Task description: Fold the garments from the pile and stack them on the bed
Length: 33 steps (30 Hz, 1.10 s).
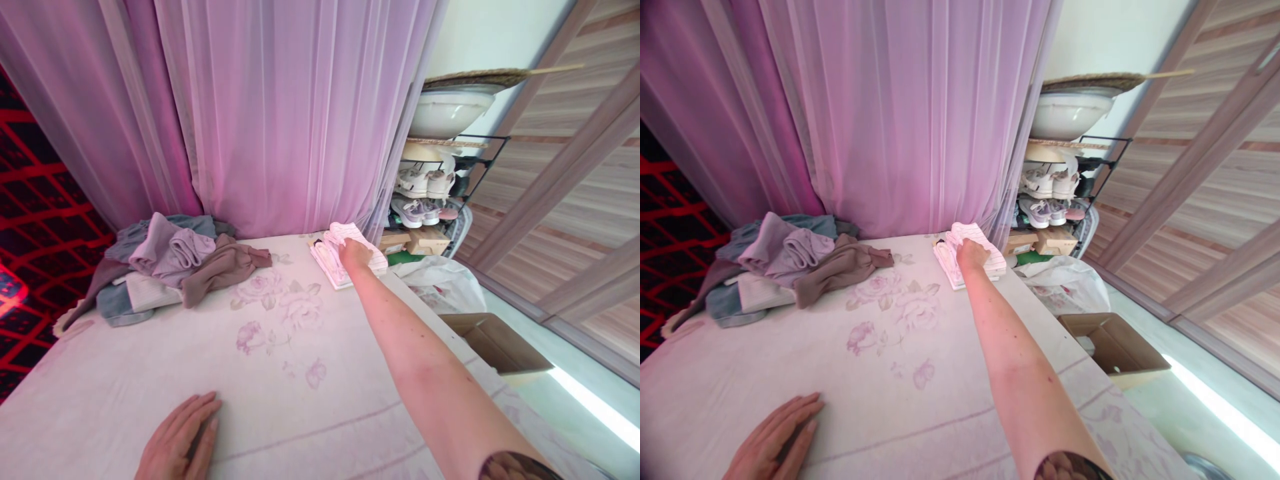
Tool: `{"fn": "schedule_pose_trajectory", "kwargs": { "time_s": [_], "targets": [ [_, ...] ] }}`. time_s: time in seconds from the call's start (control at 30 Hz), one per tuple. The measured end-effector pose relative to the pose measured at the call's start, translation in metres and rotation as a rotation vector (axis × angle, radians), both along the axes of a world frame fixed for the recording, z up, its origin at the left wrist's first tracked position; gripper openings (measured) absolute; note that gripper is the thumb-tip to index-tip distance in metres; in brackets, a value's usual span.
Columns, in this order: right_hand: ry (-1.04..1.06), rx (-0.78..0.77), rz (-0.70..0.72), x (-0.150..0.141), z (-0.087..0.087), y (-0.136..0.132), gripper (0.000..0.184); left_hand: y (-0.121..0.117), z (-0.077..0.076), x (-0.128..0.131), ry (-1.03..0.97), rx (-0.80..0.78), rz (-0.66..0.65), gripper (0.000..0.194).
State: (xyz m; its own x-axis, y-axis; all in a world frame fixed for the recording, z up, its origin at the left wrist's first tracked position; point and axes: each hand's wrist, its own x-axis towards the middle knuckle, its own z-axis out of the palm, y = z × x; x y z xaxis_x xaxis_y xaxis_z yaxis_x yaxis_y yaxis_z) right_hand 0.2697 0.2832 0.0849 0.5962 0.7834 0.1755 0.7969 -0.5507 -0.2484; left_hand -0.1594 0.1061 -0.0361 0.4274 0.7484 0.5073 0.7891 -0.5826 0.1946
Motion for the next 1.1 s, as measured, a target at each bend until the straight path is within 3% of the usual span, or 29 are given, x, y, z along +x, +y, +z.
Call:
{"fn": "schedule_pose_trajectory", "kwargs": {
  "time_s": [0.5, 0.63, 0.73, 0.83, 1.0, 1.1],
  "targets": [
    [-0.029, -0.004, 0.087, -0.01, -0.017, 0.007, 0.034, 0.0, 0.011, 0.005, 0.026, 0.116, -0.035, 0.028],
    [0.027, -0.049, 0.077, -0.014, -0.011, 0.006, 0.049, 0.0, 0.009, 0.004, 0.031, 0.136, -0.05, 0.028],
    [0.017, -0.001, 0.114, -0.014, -0.006, 0.002, 0.061, 0.001, 0.007, 0.003, 0.038, 0.135, -0.048, 0.028],
    [-0.061, 0.098, 0.091, -0.001, -0.009, -0.005, 0.059, 0.002, 0.006, 0.002, 0.044, 0.126, -0.039, 0.029],
    [0.032, -0.078, 0.142, 0.035, -0.02, -0.019, 0.052, 0.002, 0.007, 0.003, 0.029, 0.12, -0.035, 0.029],
    [0.046, -0.103, 0.182, 0.042, -0.018, -0.02, 0.051, 0.001, 0.006, 0.003, 0.017, 0.116, -0.033, 0.03]
  ]
}}
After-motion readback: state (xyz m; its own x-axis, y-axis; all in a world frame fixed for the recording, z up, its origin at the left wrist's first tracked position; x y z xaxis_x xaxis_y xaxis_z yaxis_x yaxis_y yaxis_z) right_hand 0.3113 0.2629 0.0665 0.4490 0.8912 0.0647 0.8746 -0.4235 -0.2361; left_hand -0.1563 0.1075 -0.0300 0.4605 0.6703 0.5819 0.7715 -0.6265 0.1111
